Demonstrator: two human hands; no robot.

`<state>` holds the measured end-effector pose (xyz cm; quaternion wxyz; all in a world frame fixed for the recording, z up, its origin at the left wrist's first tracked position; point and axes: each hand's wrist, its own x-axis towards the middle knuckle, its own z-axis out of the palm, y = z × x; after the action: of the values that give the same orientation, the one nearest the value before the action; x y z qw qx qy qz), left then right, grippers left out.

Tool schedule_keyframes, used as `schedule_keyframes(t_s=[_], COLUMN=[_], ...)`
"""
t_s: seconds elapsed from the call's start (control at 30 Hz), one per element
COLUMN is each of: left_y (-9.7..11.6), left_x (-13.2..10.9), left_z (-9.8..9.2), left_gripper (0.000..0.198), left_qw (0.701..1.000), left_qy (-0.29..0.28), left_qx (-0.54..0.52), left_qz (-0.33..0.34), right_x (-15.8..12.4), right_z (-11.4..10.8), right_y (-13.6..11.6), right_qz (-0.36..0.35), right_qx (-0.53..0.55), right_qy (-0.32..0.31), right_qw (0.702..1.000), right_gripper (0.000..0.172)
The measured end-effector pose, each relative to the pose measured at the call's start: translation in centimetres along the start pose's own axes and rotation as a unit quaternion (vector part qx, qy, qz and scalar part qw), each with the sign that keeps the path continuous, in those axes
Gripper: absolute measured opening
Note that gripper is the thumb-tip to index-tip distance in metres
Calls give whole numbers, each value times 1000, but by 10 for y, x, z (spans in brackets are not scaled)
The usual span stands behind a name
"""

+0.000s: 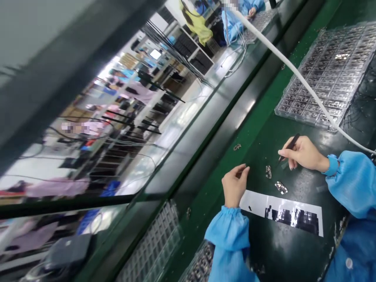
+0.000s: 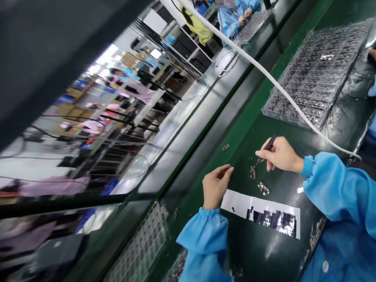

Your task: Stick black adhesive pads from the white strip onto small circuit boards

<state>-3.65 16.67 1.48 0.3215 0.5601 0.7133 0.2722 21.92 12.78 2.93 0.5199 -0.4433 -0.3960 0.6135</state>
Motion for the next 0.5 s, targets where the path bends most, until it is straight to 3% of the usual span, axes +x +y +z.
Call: schedule_keyframes(t_s=[0.13, 0.27, 0.37, 0.5], left_y=[-3, -6, -10, -12], left_x=[63, 116, 134, 135], left_z=[-16, -17, -18, -24], left_gripper=[19, 22, 18, 24], left_qw=[998, 999, 1000, 1000], left_qy=[45, 22, -6, -6], left_qx=[45, 39, 27, 0], left_qz=[30, 20, -4, -29], right_x=[1, 2, 2, 2], right_z=[3, 7, 10, 10], right_y=[5, 7, 5, 2], right_qz=[17, 40, 58, 57], right_qx=[8, 29, 51, 66], right_qy=[-7, -14, -13, -19], right_qw=[1000, 999, 997, 996], right_gripper=[31, 32, 34, 33])
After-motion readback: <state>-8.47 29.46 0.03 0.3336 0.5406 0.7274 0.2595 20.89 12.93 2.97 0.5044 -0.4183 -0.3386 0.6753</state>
